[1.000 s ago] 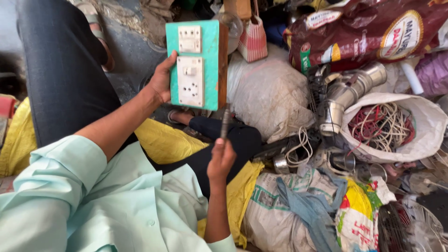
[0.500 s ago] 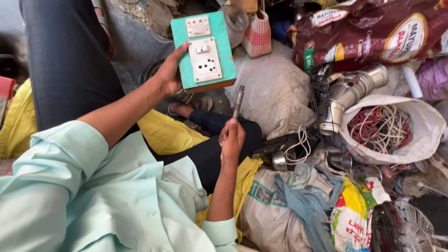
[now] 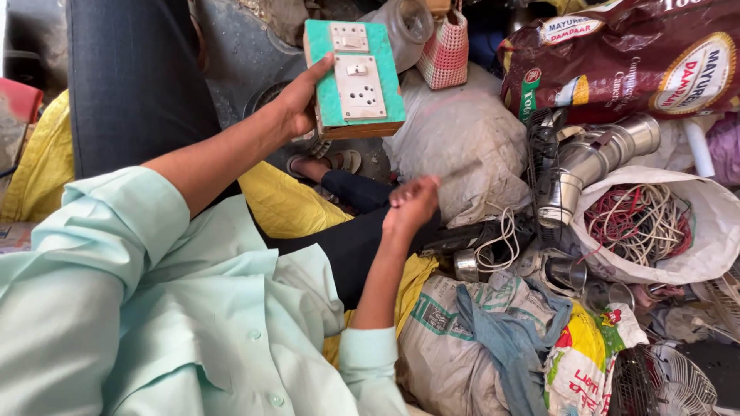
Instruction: Cleaning and repairing an electrical switchbox in a workshop.
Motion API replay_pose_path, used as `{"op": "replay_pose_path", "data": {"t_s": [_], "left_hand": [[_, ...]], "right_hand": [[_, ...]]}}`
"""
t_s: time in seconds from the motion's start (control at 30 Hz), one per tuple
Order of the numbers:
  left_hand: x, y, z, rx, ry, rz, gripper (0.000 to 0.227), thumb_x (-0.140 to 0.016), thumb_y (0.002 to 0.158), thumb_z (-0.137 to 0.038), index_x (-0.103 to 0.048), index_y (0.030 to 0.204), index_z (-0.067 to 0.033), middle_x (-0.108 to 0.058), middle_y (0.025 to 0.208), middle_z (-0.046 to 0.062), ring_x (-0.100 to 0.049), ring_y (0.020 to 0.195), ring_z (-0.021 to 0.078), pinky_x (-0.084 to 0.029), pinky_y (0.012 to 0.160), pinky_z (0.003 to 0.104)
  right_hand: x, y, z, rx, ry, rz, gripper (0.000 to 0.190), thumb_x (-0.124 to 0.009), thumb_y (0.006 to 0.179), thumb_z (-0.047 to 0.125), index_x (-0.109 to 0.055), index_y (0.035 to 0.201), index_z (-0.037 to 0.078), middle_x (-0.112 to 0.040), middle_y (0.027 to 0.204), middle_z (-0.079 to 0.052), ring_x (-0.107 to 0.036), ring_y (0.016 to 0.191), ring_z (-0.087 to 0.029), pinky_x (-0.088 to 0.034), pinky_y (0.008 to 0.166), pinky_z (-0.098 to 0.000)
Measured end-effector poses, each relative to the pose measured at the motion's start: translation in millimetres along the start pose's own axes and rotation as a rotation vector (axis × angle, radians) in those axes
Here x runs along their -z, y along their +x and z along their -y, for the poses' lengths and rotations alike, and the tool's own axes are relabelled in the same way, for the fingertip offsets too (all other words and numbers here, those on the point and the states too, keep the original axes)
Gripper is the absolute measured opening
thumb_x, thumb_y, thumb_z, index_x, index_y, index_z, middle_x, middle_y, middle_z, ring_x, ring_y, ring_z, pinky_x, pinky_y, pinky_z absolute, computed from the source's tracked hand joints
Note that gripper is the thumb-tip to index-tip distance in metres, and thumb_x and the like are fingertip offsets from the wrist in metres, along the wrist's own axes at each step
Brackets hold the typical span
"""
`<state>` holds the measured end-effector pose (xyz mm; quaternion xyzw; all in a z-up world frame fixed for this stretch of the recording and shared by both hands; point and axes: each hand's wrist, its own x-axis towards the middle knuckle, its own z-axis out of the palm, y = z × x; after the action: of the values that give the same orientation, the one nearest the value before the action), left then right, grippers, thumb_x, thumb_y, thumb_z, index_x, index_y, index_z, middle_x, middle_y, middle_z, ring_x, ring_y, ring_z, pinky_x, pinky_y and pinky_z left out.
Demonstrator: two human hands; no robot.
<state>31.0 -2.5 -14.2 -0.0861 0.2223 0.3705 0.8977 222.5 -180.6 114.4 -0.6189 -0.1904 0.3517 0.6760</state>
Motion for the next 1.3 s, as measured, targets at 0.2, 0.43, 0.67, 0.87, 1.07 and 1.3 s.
{"op": "replay_pose_path", "data": {"t_s": [0.2,0.43,0.67,0.87,1.07,1.3], "left_hand": [[-12,-11,-8,0.020,0.210,-0.028,0.073,-0.069,0.088,-0.050,-0.054,0.143,-0.0042,-0.066,0.138,0.015,-0.069,0.122,0.0267,-0.056,0.105,0.043],[-27,-18,-10,-0.041,0.476,-0.087,0.071,-0.071,0.089,-0.043,-0.045,0.142,-0.0036,-0.070,0.126,0.017,-0.072,0.115,0.0284,-0.060,0.098,0.046],[-33,-22,-5,-0.070,0.552,-0.065,0.076,-0.079,0.084,-0.039,-0.045,0.141,-0.0039,-0.070,0.124,0.015,-0.073,0.110,0.0245,-0.062,0.095,0.042],[-41,-36,-11,-0.278,1.001,-0.026,0.078,-0.087,0.076,-0.042,-0.053,0.136,-0.0048,-0.070,0.120,0.013,-0.071,0.108,0.0233,-0.056,0.096,0.039],[-53,-52,-15,-0.562,1.523,0.308,0.074,-0.088,0.072,-0.043,-0.058,0.126,-0.0028,-0.071,0.112,0.015,-0.069,0.103,0.0273,-0.053,0.093,0.041],[-47,-55,-15,-0.566,1.347,0.536,0.077,-0.089,0.075,-0.028,-0.051,0.136,0.0003,-0.064,0.117,0.011,-0.060,0.111,0.0199,-0.048,0.099,0.036]], "right_hand": [[16,4,-7,-0.254,-0.219,0.220,0.036,-0.048,0.109,0.035,-0.048,0.080,0.014,-0.038,0.058,0.004,-0.034,0.043,-0.008,-0.026,0.038,-0.0249],[18,-14,-18,-0.260,-0.143,0.319,0.036,-0.050,0.110,0.037,-0.047,0.082,0.014,-0.036,0.060,0.003,-0.033,0.045,-0.008,-0.029,0.040,-0.0257],[30,-18,-36,-0.440,-0.057,0.248,0.039,-0.051,0.108,0.043,-0.048,0.083,0.014,-0.037,0.060,0.003,-0.034,0.046,-0.009,-0.031,0.042,-0.0270],[65,5,-40,-0.468,0.225,0.148,0.041,-0.048,0.107,0.047,-0.052,0.082,0.015,-0.039,0.059,0.004,-0.038,0.049,-0.010,-0.034,0.046,-0.0279],[78,40,-7,-0.235,0.529,-0.068,0.035,-0.047,0.106,0.039,-0.053,0.081,0.017,-0.040,0.060,0.004,-0.037,0.049,-0.010,-0.033,0.047,-0.0273],[34,-18,16,-0.429,0.194,0.103,0.036,-0.054,0.107,0.042,-0.049,0.080,0.018,-0.032,0.058,0.006,-0.028,0.044,-0.009,-0.027,0.042,-0.0275]]}}
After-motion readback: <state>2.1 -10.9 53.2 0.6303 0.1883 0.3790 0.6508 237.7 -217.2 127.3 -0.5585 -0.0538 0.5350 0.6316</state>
